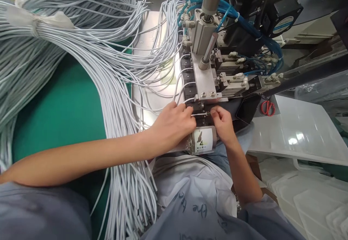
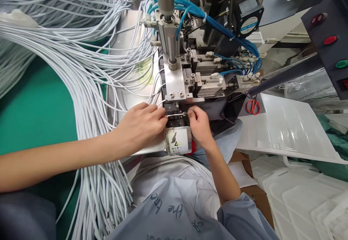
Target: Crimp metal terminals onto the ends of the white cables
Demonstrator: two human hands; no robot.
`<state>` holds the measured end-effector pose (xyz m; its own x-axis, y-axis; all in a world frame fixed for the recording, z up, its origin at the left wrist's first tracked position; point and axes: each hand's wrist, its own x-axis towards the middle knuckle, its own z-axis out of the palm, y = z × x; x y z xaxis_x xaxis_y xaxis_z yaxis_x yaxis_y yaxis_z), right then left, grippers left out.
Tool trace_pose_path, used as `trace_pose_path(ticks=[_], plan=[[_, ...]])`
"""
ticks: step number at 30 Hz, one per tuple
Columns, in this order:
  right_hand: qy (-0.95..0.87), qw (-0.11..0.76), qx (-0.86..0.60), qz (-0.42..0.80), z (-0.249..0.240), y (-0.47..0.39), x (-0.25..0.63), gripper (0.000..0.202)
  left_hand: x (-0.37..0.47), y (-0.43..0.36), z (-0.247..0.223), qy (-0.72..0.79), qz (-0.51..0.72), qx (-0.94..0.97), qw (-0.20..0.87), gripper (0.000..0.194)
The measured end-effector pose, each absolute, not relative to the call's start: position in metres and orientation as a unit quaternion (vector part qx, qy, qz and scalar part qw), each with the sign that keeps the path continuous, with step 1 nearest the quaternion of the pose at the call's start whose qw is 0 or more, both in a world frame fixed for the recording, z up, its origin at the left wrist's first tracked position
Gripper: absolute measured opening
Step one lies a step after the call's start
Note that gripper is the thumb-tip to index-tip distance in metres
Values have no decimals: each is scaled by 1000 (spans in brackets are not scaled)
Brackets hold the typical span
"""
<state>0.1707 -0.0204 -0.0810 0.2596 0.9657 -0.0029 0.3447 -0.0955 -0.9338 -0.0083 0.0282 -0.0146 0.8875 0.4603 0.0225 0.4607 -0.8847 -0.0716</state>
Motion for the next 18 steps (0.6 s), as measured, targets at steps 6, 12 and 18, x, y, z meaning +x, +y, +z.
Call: trace_pose_path(ticks=[6, 12, 18], plan=[[-504, 541, -646, 187, -49, -73, 130, 19, -11, 36, -11, -290, 56, -955, 13, 21], [-760, 289, -515, 272, -51, -74, 46, 25, -15, 52, -8, -300, 42, -952, -36, 19], [-798, 215, -516, 224, -59, -39, 16, 26, -12, 35, 13, -278, -12, -957, -77, 28]])
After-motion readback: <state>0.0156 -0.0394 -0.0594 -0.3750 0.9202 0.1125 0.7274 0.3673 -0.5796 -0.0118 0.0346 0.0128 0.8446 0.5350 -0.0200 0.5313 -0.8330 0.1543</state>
